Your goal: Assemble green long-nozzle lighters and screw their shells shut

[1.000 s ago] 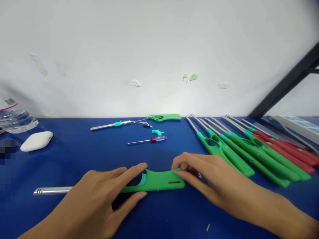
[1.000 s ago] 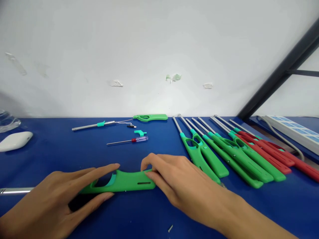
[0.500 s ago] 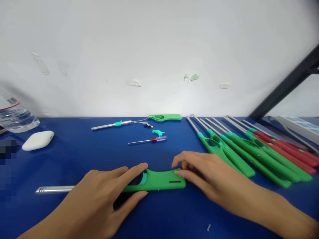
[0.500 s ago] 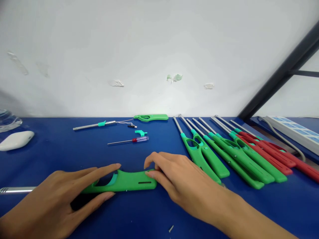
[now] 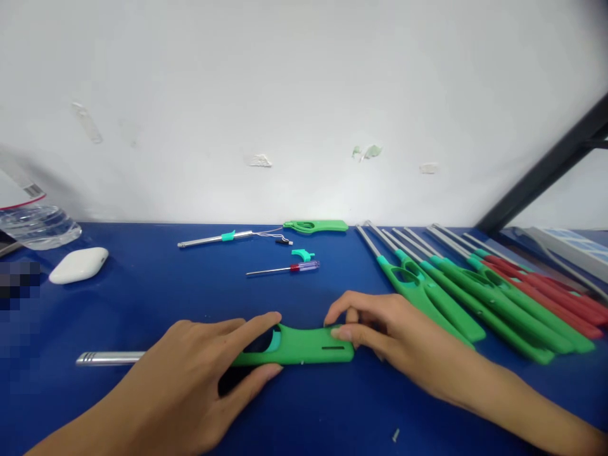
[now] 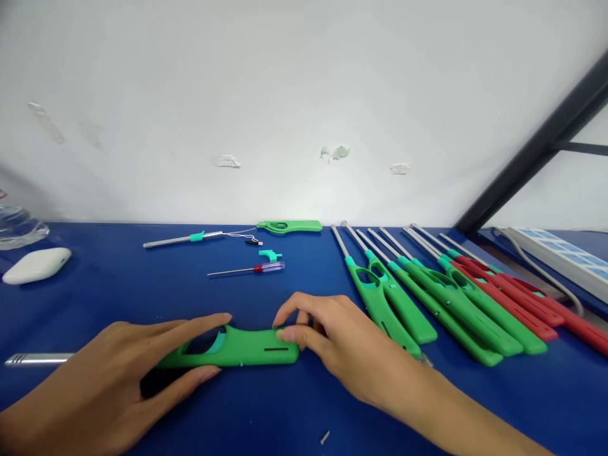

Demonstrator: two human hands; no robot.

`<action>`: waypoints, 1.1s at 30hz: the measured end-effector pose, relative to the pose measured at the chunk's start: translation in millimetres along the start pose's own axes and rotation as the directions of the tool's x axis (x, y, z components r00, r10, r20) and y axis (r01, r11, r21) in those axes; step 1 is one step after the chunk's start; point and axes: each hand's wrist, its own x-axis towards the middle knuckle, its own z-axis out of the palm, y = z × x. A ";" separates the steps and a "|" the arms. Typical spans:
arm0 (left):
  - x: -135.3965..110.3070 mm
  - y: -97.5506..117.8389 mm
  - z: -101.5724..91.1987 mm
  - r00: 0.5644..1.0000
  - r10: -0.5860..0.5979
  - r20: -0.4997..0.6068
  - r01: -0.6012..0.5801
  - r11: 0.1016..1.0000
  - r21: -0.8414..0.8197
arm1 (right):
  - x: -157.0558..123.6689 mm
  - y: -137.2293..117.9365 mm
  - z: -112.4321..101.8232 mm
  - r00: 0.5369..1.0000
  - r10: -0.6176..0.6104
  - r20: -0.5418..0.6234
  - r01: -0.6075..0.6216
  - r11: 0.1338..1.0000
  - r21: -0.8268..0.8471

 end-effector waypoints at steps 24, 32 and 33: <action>-1.1 6.1 -2.3 0.999 0.028 0.020 -0.029 0.999 0.026 | 0.7 11.6 -7.6 0.931 -0.350 -0.103 0.262 0.839 -0.478; -2.5 9.6 -4.1 0.998 0.054 0.023 -0.055 0.998 0.034 | 17.4 17.2 -3.5 0.946 -0.324 -0.005 0.261 0.771 -0.581; -2.6 9.8 -4.4 0.998 0.055 0.025 -0.056 0.998 0.027 | 18.7 17.3 -4.1 0.941 -0.338 -0.030 0.256 0.765 -0.590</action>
